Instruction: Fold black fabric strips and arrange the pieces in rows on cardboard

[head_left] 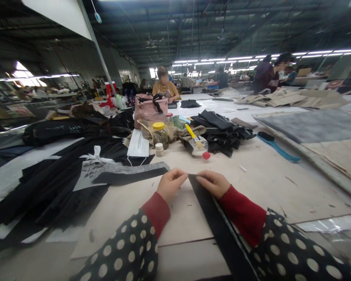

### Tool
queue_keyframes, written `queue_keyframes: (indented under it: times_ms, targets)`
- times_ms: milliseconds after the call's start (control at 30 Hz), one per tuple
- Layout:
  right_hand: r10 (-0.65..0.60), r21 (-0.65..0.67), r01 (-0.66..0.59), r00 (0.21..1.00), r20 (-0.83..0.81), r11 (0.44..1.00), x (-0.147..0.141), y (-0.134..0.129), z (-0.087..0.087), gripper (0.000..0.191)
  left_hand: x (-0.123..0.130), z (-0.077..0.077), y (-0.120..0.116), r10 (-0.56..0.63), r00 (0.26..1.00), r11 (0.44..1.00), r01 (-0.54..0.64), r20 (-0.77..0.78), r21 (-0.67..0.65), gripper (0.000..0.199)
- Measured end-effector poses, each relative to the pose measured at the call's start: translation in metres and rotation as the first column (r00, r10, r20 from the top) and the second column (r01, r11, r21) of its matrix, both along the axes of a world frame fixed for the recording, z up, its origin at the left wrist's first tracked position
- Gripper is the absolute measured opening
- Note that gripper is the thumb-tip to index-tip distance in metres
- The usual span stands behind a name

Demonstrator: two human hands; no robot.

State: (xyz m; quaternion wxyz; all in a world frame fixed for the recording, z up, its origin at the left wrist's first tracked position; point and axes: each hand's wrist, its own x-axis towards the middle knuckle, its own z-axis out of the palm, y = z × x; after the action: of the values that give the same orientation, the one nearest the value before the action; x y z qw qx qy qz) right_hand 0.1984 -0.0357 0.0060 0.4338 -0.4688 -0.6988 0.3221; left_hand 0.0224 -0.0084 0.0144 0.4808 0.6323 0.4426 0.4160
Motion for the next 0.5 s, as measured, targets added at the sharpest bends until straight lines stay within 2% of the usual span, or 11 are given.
queue_keyframes:
  times_ms: [67,167,233,300,367,433,500]
  targets:
    - [0.098,-0.233,-0.133,0.983,-0.156,0.963,-0.001,0.004,-0.006,0.031,-0.005,-0.004,0.007,0.073,0.997,0.997,-0.073,-0.003,0.026,0.025]
    - [0.201,-0.487,-0.353,0.920,-0.336,0.799,-0.003,0.003,-0.012,0.046,-0.016,-0.011,0.022,0.188,0.981,0.981,-0.190,0.044,0.040,0.026]
    - [0.223,-0.577,-0.441,0.884,-0.411,0.687,-0.007,-0.004,-0.012,0.052,-0.024,-0.016,0.031,0.271,0.960,0.961,-0.273,0.067,0.031,0.026]
    - [0.231,-0.605,-0.502,0.852,-0.470,0.618,-0.011,-0.016,-0.011,0.055,-0.030,-0.018,0.037,0.336,0.939,0.941,-0.338,0.076,0.015,0.026]
    - [0.229,-0.589,-0.528,0.831,-0.507,0.612,-0.011,-0.033,-0.010,0.054,-0.032,-0.019,0.039,0.369,0.926,0.929,-0.370,0.079,0.009,0.026]
    - [0.207,-0.550,-0.486,0.846,-0.492,0.679,-0.005,-0.049,-0.009,0.048,-0.032,-0.018,0.039,0.377,0.924,0.925,-0.379,0.061,0.035,0.025]
    - [0.161,-0.513,-0.381,0.893,-0.421,0.769,0.009,-0.062,-0.006,0.041,-0.032,-0.017,0.038,0.362,0.932,0.929,-0.361,0.009,0.083,0.025]
